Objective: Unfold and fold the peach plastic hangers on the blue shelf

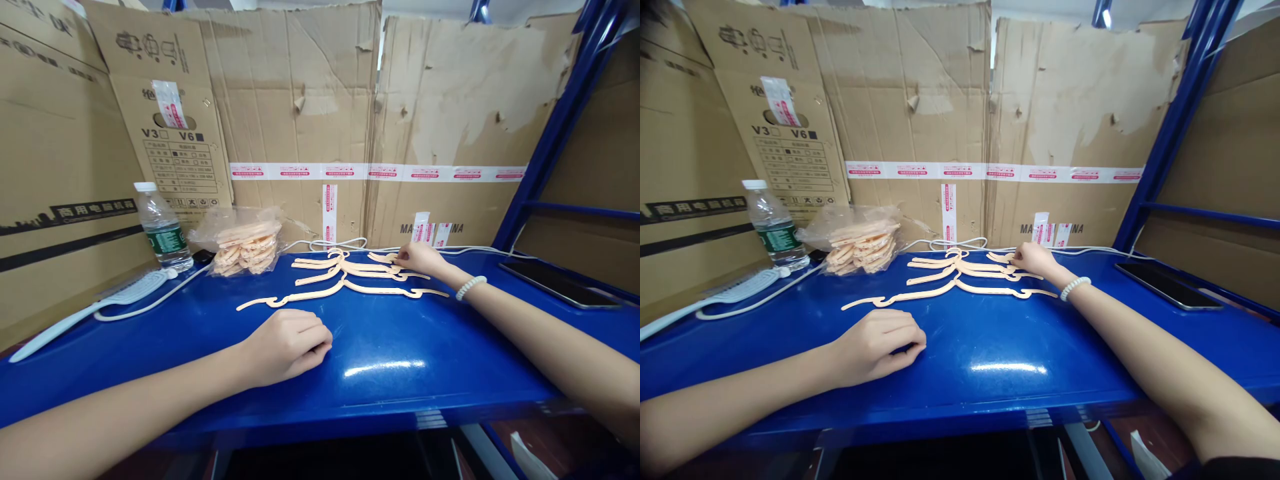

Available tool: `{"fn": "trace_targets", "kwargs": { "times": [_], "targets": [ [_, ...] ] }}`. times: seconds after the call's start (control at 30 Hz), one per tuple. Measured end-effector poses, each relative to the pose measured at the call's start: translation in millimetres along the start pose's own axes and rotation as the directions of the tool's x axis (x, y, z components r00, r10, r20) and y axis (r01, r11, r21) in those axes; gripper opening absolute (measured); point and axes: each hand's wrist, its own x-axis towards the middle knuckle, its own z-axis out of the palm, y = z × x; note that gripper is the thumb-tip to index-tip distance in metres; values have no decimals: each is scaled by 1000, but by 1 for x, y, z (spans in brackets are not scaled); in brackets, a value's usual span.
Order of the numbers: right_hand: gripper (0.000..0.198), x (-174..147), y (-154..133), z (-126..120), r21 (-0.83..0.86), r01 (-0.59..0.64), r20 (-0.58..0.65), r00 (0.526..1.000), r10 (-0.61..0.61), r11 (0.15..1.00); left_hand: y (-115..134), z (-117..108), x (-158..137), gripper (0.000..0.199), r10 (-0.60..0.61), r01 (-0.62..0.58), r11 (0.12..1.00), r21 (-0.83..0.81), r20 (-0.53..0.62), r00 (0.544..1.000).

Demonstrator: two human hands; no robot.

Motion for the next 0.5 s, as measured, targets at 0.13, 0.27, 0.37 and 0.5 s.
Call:
{"fn": "trace_targets", "kwargs": {
  "times": [0.13, 0.27, 0.37, 0.5],
  "targets": [
    [21, 0, -5, 0, -21, -61, 1, 998, 61, 998, 2, -1, 2, 13, 19, -19, 1000, 5, -5, 1000],
    [21, 0, -9, 0, -30, -99, 12, 995, 99, 995, 6, -3, 6, 19, 36, -36, 996, 84, 0, 999],
    [20, 0, -10, -1, -37, -110, 24, 994, 111, 993, 7, -3, 7, 20, 57, -55, 988, 146, -12, 998],
    [21, -1, -12, -1, -47, -122, 30, 992, 124, 991, 7, -1, 7, 19, 72, -66, 981, 181, -24, 997]
  ]
}}
